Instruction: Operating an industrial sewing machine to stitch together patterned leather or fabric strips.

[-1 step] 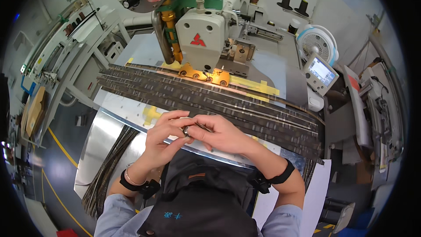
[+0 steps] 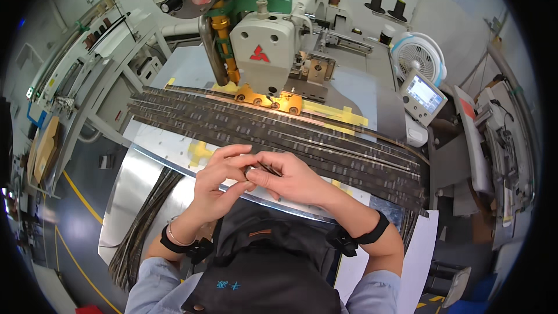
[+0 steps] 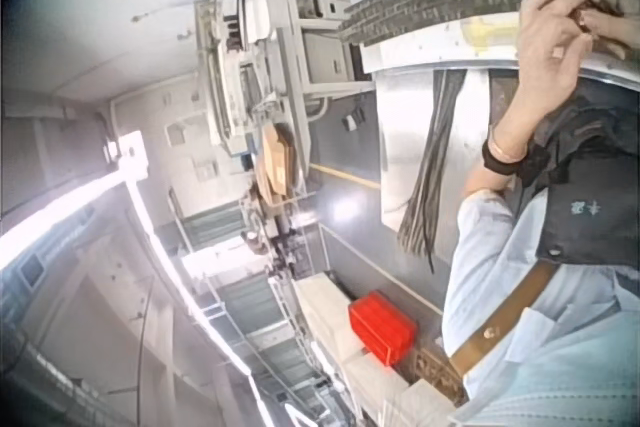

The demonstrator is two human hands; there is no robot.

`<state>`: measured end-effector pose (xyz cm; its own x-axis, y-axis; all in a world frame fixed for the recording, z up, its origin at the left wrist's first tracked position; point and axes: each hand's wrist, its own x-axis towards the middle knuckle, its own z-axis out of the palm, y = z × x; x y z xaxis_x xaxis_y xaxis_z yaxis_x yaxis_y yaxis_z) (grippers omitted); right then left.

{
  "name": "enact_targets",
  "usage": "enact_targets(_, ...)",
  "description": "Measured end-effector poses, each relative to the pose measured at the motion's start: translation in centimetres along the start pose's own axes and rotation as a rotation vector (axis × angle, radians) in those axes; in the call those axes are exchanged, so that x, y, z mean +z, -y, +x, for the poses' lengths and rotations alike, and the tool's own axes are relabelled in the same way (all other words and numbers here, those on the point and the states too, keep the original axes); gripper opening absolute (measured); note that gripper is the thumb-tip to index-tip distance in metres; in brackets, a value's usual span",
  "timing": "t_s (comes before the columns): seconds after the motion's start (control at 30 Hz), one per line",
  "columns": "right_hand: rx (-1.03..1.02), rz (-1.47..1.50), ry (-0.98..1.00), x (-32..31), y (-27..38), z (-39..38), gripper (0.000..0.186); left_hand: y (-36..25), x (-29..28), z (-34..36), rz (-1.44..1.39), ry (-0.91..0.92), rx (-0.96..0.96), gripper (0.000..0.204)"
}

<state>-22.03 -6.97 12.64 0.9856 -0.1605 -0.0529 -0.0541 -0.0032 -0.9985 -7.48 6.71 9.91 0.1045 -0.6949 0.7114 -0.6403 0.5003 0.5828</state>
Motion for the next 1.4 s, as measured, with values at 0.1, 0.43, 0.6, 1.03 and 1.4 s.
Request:
enact_targets(0.1,-0.022,0.066,-0.041,-0.3,0.1,-0.8,0.028,-0.4,1.2,0.9,0.005,-0.116,-0.034,0.027)
enact_targets(0.43,0.112,0.515,-0.084,-0.7,0.1,-1.6,0.029,-1.0,1.5,2.8,0.324,-0.009,0.048,0.041)
enact_targets(0.6,0.197,0.693,-0.13,-1.3,-1.6,-1.0,0.036,-1.1,1.3,3.6,0.386,0.142,-0.037,0.035)
enact_targets(1.03,0.184,0.714,-0.261,-1.8,-1.5,-0.3,0.024,0.1,0.9,4.2,0.212,0.181,-0.194,0.03)
enact_targets(1.4,0.083,0.607,-0.253,-1.2,-2.6,0.1,0.02,1.9,2.5,3.7,0.024,0.01,-0.21,0.011)
